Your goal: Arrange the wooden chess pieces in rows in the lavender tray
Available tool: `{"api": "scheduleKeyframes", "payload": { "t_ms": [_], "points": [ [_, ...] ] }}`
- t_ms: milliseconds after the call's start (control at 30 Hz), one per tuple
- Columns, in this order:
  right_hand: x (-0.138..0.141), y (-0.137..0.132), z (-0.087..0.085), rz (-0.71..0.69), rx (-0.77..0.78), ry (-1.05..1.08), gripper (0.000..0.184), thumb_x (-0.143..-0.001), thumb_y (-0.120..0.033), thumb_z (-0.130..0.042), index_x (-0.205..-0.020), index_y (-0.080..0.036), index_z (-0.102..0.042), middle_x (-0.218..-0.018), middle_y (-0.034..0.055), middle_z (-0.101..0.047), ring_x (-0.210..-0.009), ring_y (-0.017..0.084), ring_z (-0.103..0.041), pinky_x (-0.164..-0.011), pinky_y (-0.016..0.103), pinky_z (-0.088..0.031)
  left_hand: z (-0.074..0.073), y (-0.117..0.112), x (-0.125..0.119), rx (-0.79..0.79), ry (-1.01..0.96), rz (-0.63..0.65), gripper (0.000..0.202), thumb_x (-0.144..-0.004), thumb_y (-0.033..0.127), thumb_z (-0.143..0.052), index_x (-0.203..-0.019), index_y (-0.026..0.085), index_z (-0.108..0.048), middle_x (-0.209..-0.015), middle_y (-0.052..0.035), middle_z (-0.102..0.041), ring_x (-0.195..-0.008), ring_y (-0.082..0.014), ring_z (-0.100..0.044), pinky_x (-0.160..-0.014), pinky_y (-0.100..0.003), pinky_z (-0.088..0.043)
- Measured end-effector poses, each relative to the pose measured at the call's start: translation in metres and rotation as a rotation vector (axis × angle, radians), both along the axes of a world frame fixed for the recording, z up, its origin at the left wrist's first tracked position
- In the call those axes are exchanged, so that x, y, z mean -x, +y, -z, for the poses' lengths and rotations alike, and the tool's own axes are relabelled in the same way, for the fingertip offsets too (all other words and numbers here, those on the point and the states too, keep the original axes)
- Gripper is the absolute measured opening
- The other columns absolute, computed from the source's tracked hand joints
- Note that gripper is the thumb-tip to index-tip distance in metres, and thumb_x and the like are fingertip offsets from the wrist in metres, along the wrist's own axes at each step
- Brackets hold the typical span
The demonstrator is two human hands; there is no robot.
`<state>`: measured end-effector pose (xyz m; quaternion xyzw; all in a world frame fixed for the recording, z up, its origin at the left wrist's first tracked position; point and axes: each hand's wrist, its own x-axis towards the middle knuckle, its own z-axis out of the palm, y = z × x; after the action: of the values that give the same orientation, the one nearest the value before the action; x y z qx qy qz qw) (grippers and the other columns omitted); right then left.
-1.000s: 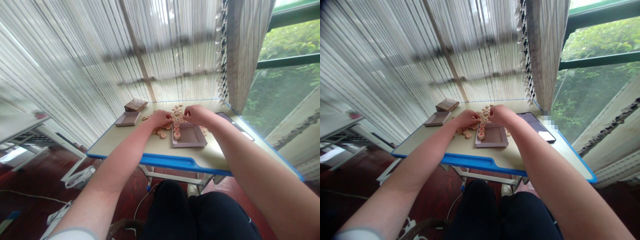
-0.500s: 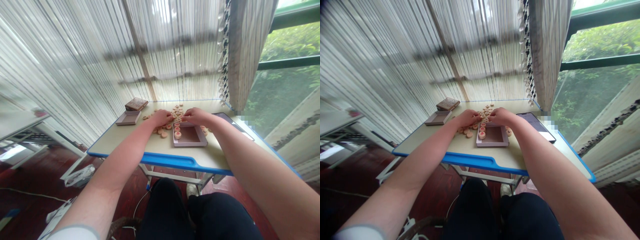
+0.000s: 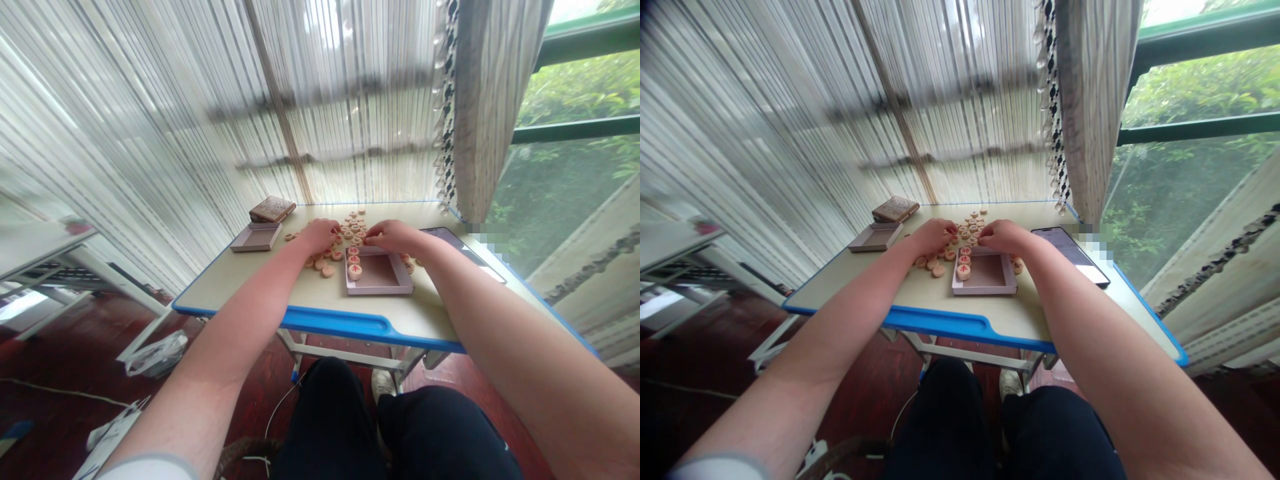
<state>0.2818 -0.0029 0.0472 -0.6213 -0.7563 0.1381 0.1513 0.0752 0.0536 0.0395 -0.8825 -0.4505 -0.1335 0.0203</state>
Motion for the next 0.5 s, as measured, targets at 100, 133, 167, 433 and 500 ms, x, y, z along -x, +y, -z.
{"api": "scheduleKeyframes", "payload": {
  "t_ms": [100,133,167,433,500],
  "points": [
    [0.000,-0.001,-0.002,0.012,-0.019,-0.050,0.032,-0.074,-0.043,-0.055,-0.093,-0.022,-0.071,-0.096,0.0057,-0.068,-0.084,0.021,-0.059,-0.068,0.026,-0.043,-0.001,-0.001,0.000,0.040,0.039,0.024,0.027,-0.077,0.021,-0.046,-0.094,0.021,-0.067,-0.094,-0.0043,-0.068,-0.085,-0.0168,-0.061,-0.079,-0.025,-0.045],
    [0.000,-0.001,-0.003,0.013,-0.026,-0.071,0.032,-0.075,-0.044,-0.055,-0.091,-0.021,-0.071,-0.093,0.0064,-0.068,-0.082,0.020,-0.059,-0.067,0.026,-0.043,-0.001,-0.001,-0.001,0.050,0.046,0.025,0.027,-0.077,0.021,-0.046,-0.093,0.022,-0.068,-0.093,-0.0040,-0.069,-0.085,-0.0167,-0.061,-0.079,-0.025,-0.045],
    [0.000,-0.002,-0.004,0.014,-0.029,-0.091,0.032,-0.075,-0.044,-0.054,-0.089,-0.021,-0.072,-0.089,0.0070,-0.069,-0.079,0.020,-0.059,-0.066,0.027,-0.043,-0.001,-0.002,-0.001,0.058,0.049,0.023,0.028,-0.077,0.022,-0.046,-0.093,0.022,-0.068,-0.093,-0.0037,-0.069,-0.085,-0.0167,-0.061,-0.079,-0.025,-0.045],
    [0.000,-0.003,-0.003,-0.021,-0.028,-0.029,0.032,-0.074,-0.042,-0.056,-0.097,-0.024,-0.070,-0.092,0.0042,-0.069,-0.079,0.019,-0.059,-0.067,0.026,-0.044,-0.014,-0.009,0.002,0.001,-0.057,-0.020,0.029,-0.076,0.023,-0.047,-0.096,0.018,-0.068,-0.099,-0.0062,-0.067,-0.090,-0.0182,-0.060,-0.082,-0.027,-0.045],
    [0.001,-0.004,-0.003,0.008,0.042,0.033,0.034,-0.073,-0.044,-0.058,-0.100,-0.027,-0.069,-0.089,0.0027,-0.069,-0.071,0.017,-0.059,-0.061,0.025,-0.044,-0.025,-0.012,0.009,0.008,-0.080,-0.072,0.028,-0.076,0.027,-0.049,-0.095,0.017,-0.068,-0.095,-0.0070,-0.068,-0.086,-0.0181,-0.060,-0.078,-0.026,-0.046]
  ]
}}
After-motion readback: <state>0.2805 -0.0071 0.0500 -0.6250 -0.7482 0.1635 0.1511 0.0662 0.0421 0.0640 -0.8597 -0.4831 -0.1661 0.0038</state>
